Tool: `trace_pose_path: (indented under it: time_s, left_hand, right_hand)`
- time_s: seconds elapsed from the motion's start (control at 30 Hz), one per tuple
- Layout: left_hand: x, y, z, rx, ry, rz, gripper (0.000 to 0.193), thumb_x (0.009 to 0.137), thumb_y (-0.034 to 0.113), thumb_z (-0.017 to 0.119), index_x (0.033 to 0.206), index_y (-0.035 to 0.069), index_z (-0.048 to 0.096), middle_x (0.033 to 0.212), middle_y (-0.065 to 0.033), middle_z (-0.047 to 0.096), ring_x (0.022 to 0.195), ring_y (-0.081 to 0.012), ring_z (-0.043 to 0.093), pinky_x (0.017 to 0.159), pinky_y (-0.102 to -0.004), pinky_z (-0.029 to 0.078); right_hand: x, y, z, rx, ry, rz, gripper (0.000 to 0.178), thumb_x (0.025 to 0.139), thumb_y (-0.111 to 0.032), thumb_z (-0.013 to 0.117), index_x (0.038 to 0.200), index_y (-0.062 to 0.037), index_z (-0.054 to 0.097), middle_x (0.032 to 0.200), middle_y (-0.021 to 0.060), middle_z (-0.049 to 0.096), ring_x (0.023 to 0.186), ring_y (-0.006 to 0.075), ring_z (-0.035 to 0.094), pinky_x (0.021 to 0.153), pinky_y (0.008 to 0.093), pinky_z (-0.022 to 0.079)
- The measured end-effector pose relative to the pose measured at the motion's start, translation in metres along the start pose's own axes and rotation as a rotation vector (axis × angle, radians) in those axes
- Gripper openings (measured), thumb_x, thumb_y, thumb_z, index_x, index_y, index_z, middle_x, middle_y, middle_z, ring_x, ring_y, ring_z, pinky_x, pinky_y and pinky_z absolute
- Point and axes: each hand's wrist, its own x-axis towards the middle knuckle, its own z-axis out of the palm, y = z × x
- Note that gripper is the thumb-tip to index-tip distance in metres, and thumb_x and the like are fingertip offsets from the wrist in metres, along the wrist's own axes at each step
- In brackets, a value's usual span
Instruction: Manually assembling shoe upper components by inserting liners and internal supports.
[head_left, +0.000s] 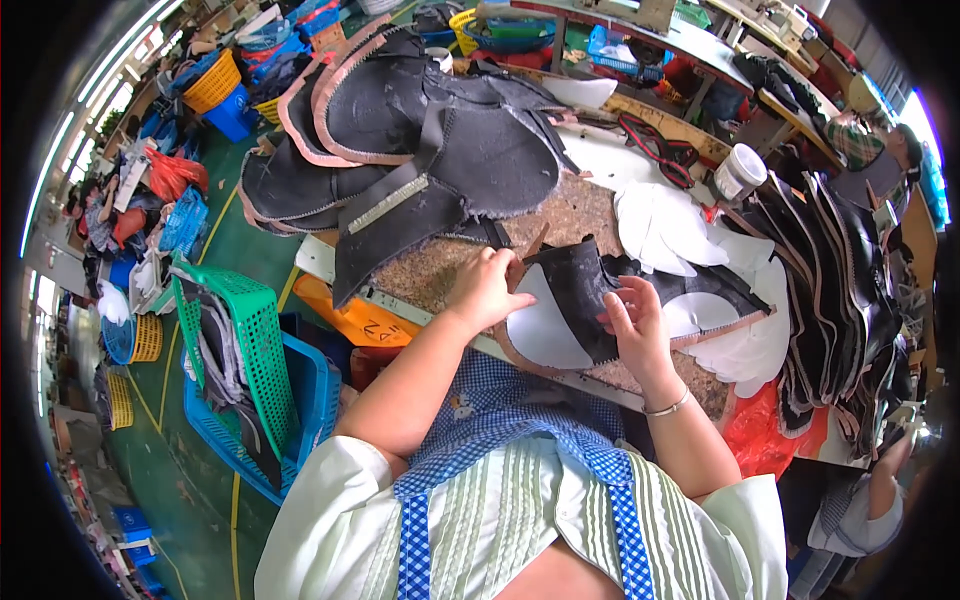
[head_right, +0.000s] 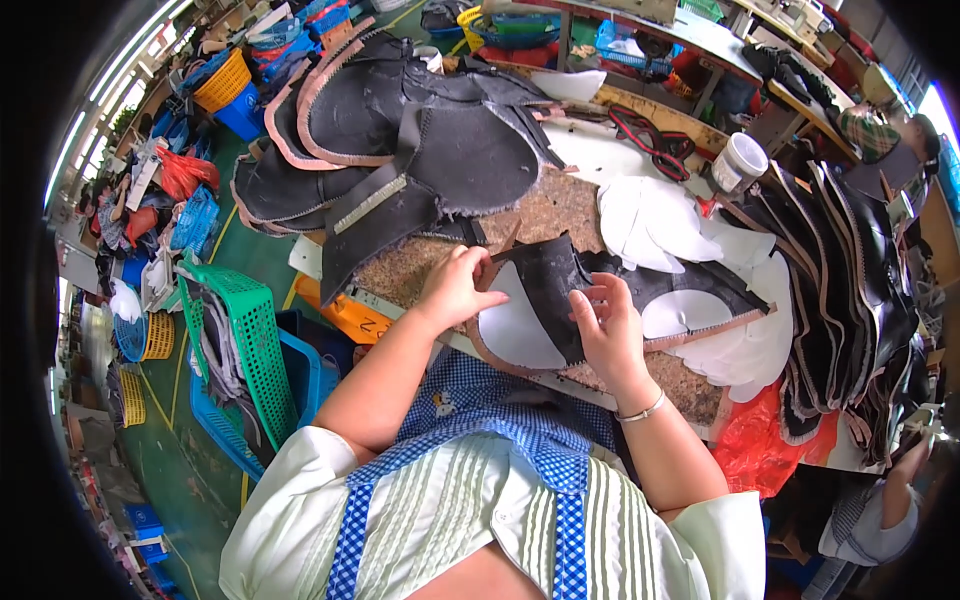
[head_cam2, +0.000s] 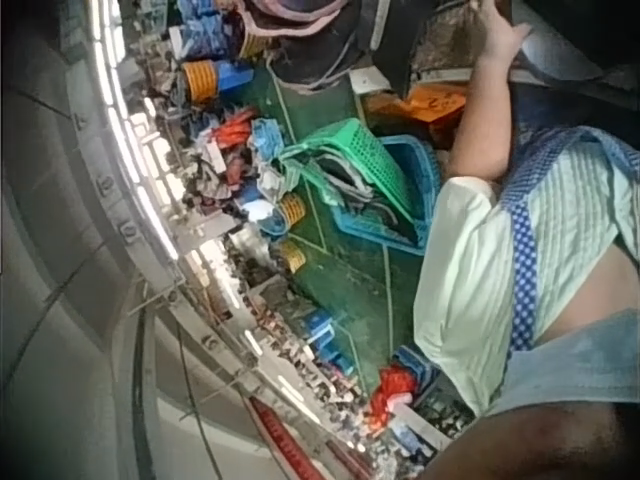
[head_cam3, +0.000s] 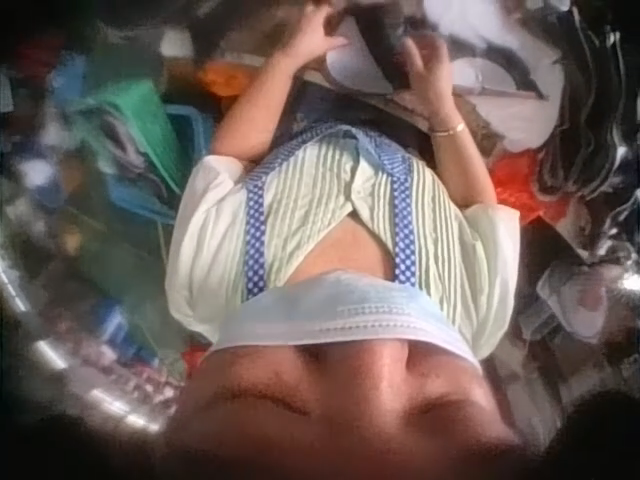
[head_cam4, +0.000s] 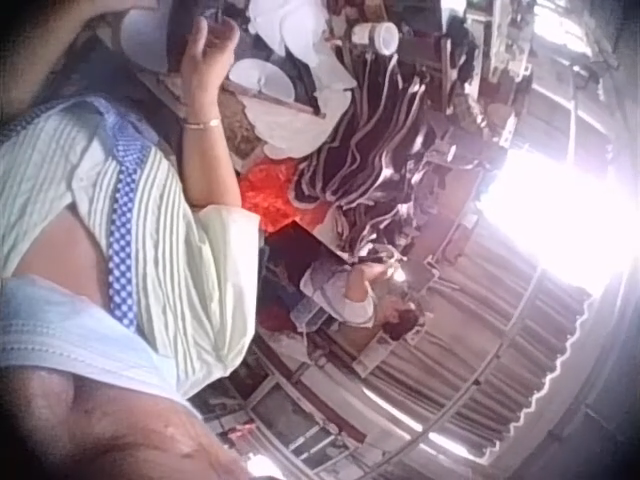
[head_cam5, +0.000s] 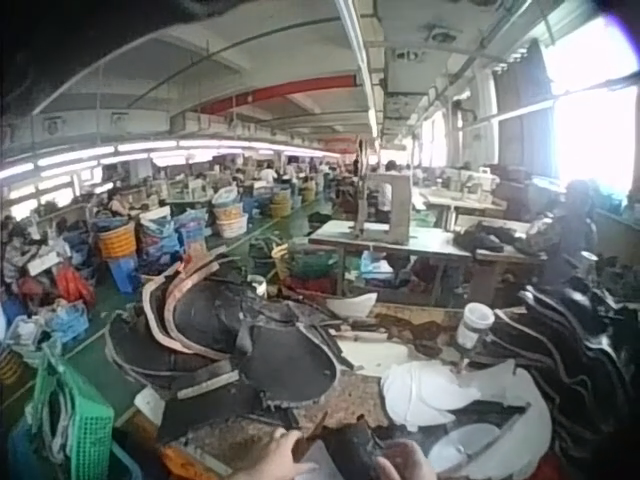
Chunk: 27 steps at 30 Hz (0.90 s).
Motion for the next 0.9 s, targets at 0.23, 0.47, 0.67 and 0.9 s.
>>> trace_pose_path:
  time_s: [0.23, 0.47, 0.67, 0.9]
  left_hand:
    - [0.018, -0.003, 0.022, -0.430, 0.012, 0.361, 0.064, 0.069, 0.019, 0.086, 0.121, -0.002, 0.055, 0.111, -0.0163, 0.064, 0.104, -0.0266, 0.063, 0.091, -0.0372, 0.051]
    - [-0.076, 0.124, -0.055, -0.107, 0.202, 0.788, 0.030, 0.072, 0.007, 0.071, 0.100, 0.002, 0.061, 0.084, -0.0121, 0.060, 0.074, -0.0315, 0.064, 0.065, -0.0404, 0.053]
    - [-0.055, 0.129, -0.120, -0.594, 0.224, 0.913, 0.050, 0.080, 0.029, 0.079, 0.116, -0.001, 0.062, 0.117, -0.0145, 0.063, 0.110, -0.0280, 0.061, 0.097, -0.0387, 0.046]
    - [0.005, 0.105, -0.115, -0.578, -0.161, 0.745, 0.037, 0.079, 0.022, 0.081, 0.102, 0.005, 0.058, 0.093, -0.0068, 0.062, 0.085, -0.0176, 0.057, 0.082, -0.0348, 0.045]
  right_hand:
    - [0.002, -0.022, 0.000, 0.216, -0.095, 0.343, 0.042, 0.099, -0.037, 0.057, 0.123, -0.0040, 0.048, 0.103, 0.0082, 0.059, 0.086, 0.0189, 0.066, 0.066, 0.0321, 0.055]
    - [-0.011, -0.123, -0.018, 0.576, -0.253, 0.495, 0.035, 0.094, -0.023, 0.066, 0.120, -0.0044, 0.051, 0.093, 0.0053, 0.062, 0.064, 0.0152, 0.063, 0.058, 0.0297, 0.051]
    - [0.005, -0.111, -0.032, 0.569, -0.449, -0.064, 0.030, 0.093, 0.000, 0.062, 0.123, -0.0007, 0.060, 0.111, 0.0024, 0.067, 0.099, 0.0105, 0.062, 0.091, 0.0288, 0.051]
    - [0.019, -0.119, -0.055, 0.432, -0.592, -0.174, 0.030, 0.089, 0.009, 0.061, 0.119, 0.0033, 0.062, 0.111, 0.0034, 0.066, 0.103, 0.0096, 0.061, 0.093, 0.0265, 0.049]
